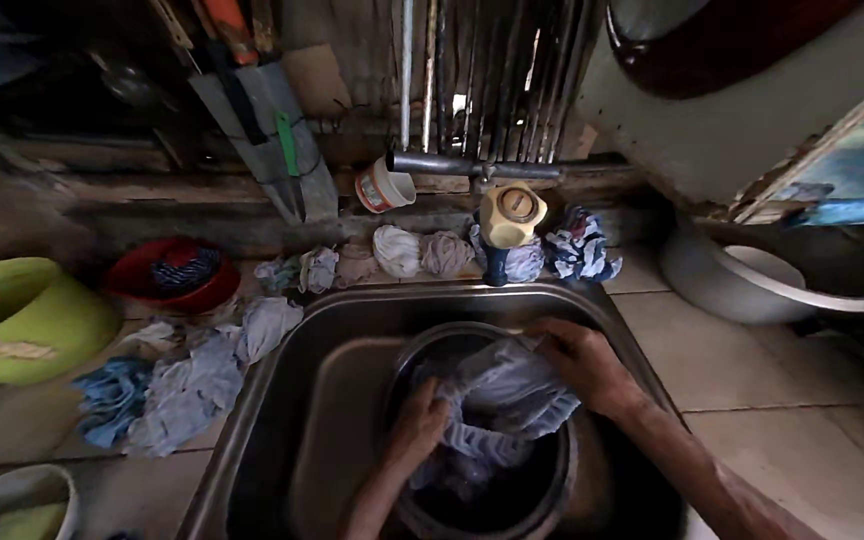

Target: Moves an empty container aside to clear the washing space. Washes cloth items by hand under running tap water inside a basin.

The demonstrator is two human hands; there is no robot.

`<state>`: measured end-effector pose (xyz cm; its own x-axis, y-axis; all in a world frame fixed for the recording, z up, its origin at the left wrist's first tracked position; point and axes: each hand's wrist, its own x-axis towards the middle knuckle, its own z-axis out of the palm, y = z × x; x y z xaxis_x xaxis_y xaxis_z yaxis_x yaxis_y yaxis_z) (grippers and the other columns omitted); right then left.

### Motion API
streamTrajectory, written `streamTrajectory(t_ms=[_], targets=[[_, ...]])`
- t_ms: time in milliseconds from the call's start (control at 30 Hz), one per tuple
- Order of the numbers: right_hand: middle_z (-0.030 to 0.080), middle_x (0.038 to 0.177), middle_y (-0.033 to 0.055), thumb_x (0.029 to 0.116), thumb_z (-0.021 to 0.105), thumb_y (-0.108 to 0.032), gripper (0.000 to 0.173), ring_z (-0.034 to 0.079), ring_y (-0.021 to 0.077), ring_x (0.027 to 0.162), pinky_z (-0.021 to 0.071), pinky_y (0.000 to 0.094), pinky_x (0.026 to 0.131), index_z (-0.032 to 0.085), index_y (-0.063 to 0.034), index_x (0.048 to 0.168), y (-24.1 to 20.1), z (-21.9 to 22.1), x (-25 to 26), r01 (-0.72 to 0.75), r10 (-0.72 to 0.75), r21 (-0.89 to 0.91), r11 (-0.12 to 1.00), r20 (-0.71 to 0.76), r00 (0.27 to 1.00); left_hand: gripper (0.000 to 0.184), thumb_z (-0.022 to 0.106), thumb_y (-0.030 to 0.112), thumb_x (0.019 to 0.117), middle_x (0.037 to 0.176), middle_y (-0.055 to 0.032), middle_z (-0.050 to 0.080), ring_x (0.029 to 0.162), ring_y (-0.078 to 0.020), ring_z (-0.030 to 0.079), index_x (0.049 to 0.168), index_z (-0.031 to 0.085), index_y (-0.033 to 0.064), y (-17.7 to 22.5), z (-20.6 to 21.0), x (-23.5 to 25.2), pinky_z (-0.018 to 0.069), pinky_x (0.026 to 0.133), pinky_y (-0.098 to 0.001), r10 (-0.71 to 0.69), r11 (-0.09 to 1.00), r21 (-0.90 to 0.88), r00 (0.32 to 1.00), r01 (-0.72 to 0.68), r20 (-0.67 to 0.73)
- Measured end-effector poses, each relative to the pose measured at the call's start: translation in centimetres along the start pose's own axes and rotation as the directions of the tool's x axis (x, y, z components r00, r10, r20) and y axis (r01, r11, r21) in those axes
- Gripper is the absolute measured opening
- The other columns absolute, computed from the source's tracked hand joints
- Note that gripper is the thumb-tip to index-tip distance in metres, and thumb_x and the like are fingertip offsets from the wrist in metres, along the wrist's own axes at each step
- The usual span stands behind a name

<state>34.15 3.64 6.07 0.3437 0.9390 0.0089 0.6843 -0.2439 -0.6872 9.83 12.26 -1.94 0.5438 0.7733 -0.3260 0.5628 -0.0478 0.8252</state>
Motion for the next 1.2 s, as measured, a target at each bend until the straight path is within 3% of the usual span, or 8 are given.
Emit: streamTrajectory(t_ms=[167,333,400,500,667,800,1033,1200], targets=[[0.067,0.118,0.0164,0.0952,0.073,-0.02,0.025,0.066,0.0306,0.108,0.0542,0.0501,0.096,0.074,-0.0113,0.119,4.1,3.1,1.2,-0.08,0.097,-0.115,0.99,0.149,0.984,0.034,0.052,0.014,0.1055,0.133,-0.0144,0.064,0.118,-0.0251,0.064,0.139,0.058,0.0076,2.9,-5.5,0.7,0.0508,0.101,-0.0448,-0.01,0.983,0.181,1.0,0.009,0.004],[0.057,0.142,0.02,0.0968,0.066,-0.018,0.037,0.049,0.0398,0.136,0.0415,0.0546,0.113,0.067,-0.0134,0.134,3.3,9.0,-1.6,0.107,-0.023,-0.257,0.96,0.31,0.95,0.046,0.06,0.013,0.0986,0.152,-0.0192,0.048,0.138,-0.0382,0.048,0.145,0.056,0.0127,1.5,-1.8,0.9,0.0426,0.113,-0.0527,0.039,0.712,0.697,0.995,-0.089,0.087],[0.058,0.142,0.019,0.1011,0.06,-0.024,0.036,0.052,0.0397,0.135,0.0418,0.0565,0.113,0.066,-0.0108,0.134,3.2,11.3,-3.3,0.125,0.004,-0.239,0.963,0.476,0.879,0.037,0.061,0.009,0.097,0.145,-0.021,0.053,0.137,-0.0407,0.048,0.134,0.064,0.0066,0.3,0.3,0.5,0.0407,0.114,-0.053,0.162,0.653,0.699,0.956,-0.29,0.245],[0.055,0.148,0.0153,0.104,0.054,-0.042,0.049,0.046,0.0398,0.14,0.0327,0.0602,0.117,0.056,-0.0154,0.145,4.8,13.7,-4.0,0.113,0.11,-0.315,0.942,0.609,0.786,0.045,0.067,0.014,0.0957,0.151,-0.0141,0.051,0.143,-0.0371,0.043,0.14,0.061,0.0132,-1.9,2.3,1.2,0.0369,0.116,-0.0562,0.005,0.692,0.634,0.88,-0.346,0.475],[0.044,0.159,0.0124,0.1003,0.06,-0.042,0.055,0.038,0.0402,0.146,0.0271,0.0658,0.117,0.049,-0.0278,0.153,5.4,14.5,-4.4,0.079,0.221,-0.417,0.905,0.623,0.75,0.049,0.058,0.013,0.1015,0.161,-0.0119,0.041,0.151,-0.0422,0.031,0.15,0.052,0.0202,-5.2,5.4,1.0,0.0263,0.113,-0.0727,-0.092,0.638,0.739,0.931,-0.216,0.352],[0.062,0.135,0.0227,0.0977,0.065,-0.043,0.049,0.056,0.0454,0.127,0.0422,0.0688,0.104,0.063,-0.0119,0.135,4.9,12.1,-4.4,0.141,0.243,-0.428,0.893,0.72,0.65,0.053,0.069,0.013,0.0924,0.153,-0.0145,0.05,0.142,-0.0418,0.044,0.144,0.057,0.016,-4.0,3.2,-0.2,0.0367,0.109,-0.0692,-0.104,0.647,0.714,0.897,-0.267,0.429],[0.067,0.13,0.007,0.101,0.06,-0.038,0.032,0.064,0.0247,0.119,0.051,0.0527,0.101,0.072,-0.0195,0.124,4.3,4.1,-4.1,0.265,-0.163,-0.109,0.958,0.553,0.817,0.027,0.054,0.012,0.1045,0.122,-0.0216,0.069,0.119,-0.0354,0.064,0.121,0.072,0.0014,1.7,-6.2,-1.9,0.0464,0.108,-0.0505,0.054,0.748,0.555,0.868,-0.363,0.494],[0.073,0.099,0.005,0.1004,0.063,-0.027,0.023,0.069,0.015,0.089,0.0571,0.0395,0.084,0.075,-0.0107,0.111,-1.7,-2.4,-4.1,0.404,-0.389,0.044,0.914,0.384,0.838,0.021,0.061,0.017,0.103,0.102,-0.0125,0.072,0.094,-0.0222,0.068,0.115,0.072,0.0036,10.4,-11.1,-5.8,0.0539,0.089,-0.0435,0.211,0.802,0.421,0.86,-0.424,0.465]])
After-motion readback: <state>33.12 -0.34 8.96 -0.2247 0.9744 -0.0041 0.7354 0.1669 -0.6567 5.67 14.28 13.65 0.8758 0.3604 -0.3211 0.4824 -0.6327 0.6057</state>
